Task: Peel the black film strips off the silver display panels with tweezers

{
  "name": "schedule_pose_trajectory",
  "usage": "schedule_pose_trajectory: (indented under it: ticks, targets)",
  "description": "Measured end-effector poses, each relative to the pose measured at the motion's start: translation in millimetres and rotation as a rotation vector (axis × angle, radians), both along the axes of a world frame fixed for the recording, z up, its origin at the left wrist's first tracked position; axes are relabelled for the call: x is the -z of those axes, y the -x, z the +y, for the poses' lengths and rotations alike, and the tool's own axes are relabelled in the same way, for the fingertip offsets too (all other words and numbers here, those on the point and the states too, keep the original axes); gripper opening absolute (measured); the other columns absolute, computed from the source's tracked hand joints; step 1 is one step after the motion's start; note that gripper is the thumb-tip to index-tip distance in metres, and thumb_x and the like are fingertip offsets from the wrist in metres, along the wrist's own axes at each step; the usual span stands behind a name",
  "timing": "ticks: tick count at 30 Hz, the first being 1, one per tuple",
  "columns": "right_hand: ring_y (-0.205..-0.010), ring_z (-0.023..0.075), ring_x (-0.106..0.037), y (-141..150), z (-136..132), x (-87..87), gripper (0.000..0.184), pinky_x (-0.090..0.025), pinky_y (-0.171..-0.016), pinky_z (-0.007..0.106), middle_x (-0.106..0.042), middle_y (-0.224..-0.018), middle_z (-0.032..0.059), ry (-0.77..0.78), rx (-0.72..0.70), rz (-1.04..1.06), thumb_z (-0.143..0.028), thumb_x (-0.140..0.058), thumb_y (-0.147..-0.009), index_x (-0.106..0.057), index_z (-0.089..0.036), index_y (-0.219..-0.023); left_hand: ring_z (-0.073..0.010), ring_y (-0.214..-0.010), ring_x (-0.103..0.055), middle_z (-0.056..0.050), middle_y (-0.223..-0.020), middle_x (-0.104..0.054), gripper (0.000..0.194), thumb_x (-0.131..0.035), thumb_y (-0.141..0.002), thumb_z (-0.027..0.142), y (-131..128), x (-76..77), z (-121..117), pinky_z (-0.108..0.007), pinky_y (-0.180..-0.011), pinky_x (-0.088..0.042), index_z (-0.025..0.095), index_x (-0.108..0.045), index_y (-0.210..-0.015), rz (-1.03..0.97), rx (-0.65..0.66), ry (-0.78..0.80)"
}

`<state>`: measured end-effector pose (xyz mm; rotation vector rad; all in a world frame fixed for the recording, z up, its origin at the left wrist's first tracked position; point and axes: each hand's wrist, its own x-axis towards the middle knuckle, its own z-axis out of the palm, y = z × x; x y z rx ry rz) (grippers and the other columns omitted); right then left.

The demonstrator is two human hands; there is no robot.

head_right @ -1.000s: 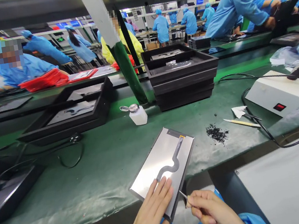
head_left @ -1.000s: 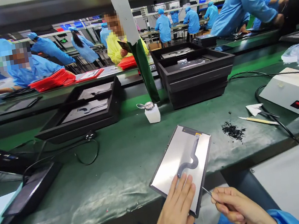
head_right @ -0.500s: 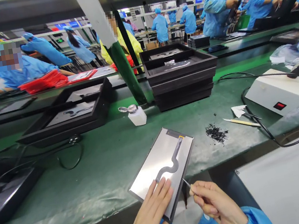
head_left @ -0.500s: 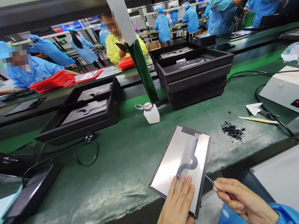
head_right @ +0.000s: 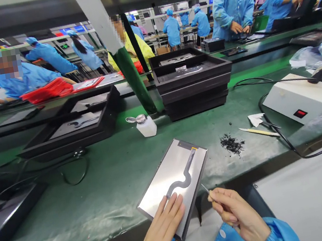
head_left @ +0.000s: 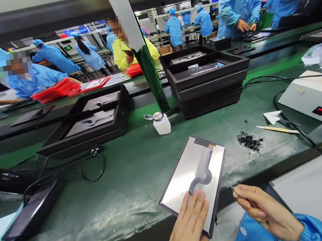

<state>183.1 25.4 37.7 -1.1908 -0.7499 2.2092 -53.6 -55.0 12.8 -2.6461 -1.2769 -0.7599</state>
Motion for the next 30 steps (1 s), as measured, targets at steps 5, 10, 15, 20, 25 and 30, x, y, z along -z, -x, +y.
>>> schedule_pose_trajectory:
  ticks: [5, 10, 15, 20, 25, 30]
  targets:
    - [-0.034, -0.0025, -0.014, -1.1, -0.4, -1.6, 0.051, -0.003, -0.034, 0.017, -0.045, -0.049, -0.0111, 0.015, 0.033, -0.012, -0.056, -0.086, -0.061, -0.053, -0.018, -0.068, -0.0335, -0.147, -0.032, -0.018, -0.149, -0.048, 0.066, -0.039, -0.08, -0.006, 0.8, 0.1, -0.2, -0.055, -0.112, -0.041, -0.001, -0.041, -0.145, -0.011, 0.005, 0.003]
    - [-0.033, -0.0034, -0.015, -2.4, 2.0, -9.3, 0.052, -0.003, -0.035, 0.016, -0.045, -0.049, -0.0111, -0.023, 0.064, -0.024, -0.057, -0.087, -0.059, -0.055, -0.017, -0.067, -0.0331, -0.148, -0.029, -0.018, -0.149, -0.049, 0.066, -0.038, -0.081, -0.005, 1.6, -2.4, -0.8, -0.055, -0.114, -0.04, 0.0, -0.038, -0.147, 0.007, 0.006, 0.022]
    - [-0.033, -0.0035, -0.016, -3.1, 9.6, -17.9, 0.055, -0.004, -0.035, 0.017, -0.045, -0.048, -0.0103, -0.056, 0.112, -0.064, -0.059, -0.088, -0.056, -0.053, -0.017, -0.062, -0.0328, -0.147, -0.031, -0.018, -0.148, -0.05, 0.067, -0.038, -0.083, -0.005, 1.5, -1.1, 0.3, -0.054, -0.114, -0.039, -0.001, -0.035, -0.149, 0.0, 0.015, 0.023]
    - [-0.035, -0.0029, -0.017, -6.3, 18.0, -19.4, 0.053, -0.008, -0.036, 0.016, -0.045, -0.049, -0.0094, -0.091, 0.119, -0.092, -0.057, -0.086, -0.062, -0.053, -0.016, -0.061, -0.0323, -0.147, -0.032, -0.02, -0.147, -0.05, 0.065, -0.035, -0.082, -0.004, 0.6, 4.3, 1.6, -0.053, -0.114, -0.039, -0.001, -0.039, -0.147, -0.06, 0.025, -0.033]
    - [-0.035, -0.0038, -0.02, -5.2, 26.8, -25.9, 0.058, -0.009, -0.035, 0.014, -0.049, -0.052, -0.0085, -0.093, 0.161, -0.101, -0.061, -0.089, -0.054, -0.053, -0.016, -0.06, -0.0322, -0.147, -0.031, -0.021, -0.147, -0.051, 0.063, -0.039, -0.081, -0.005, 1.0, -1.5, 0.4, -0.053, -0.116, -0.037, -0.002, -0.042, -0.144, -0.007, 0.021, 0.028]
    - [-0.033, -0.0044, -0.02, -2.1, 37.7, -34.5, 0.061, -0.008, -0.033, 0.013, -0.048, -0.05, -0.0086, -0.097, 0.199, -0.129, -0.062, -0.091, -0.044, -0.053, -0.016, -0.058, -0.0316, -0.147, -0.031, -0.02, -0.146, -0.052, 0.065, -0.037, -0.077, -0.007, 1.2, -3.2, 1.4, -0.051, -0.118, -0.034, -0.003, -0.044, -0.141, -0.015, 0.022, 0.009]
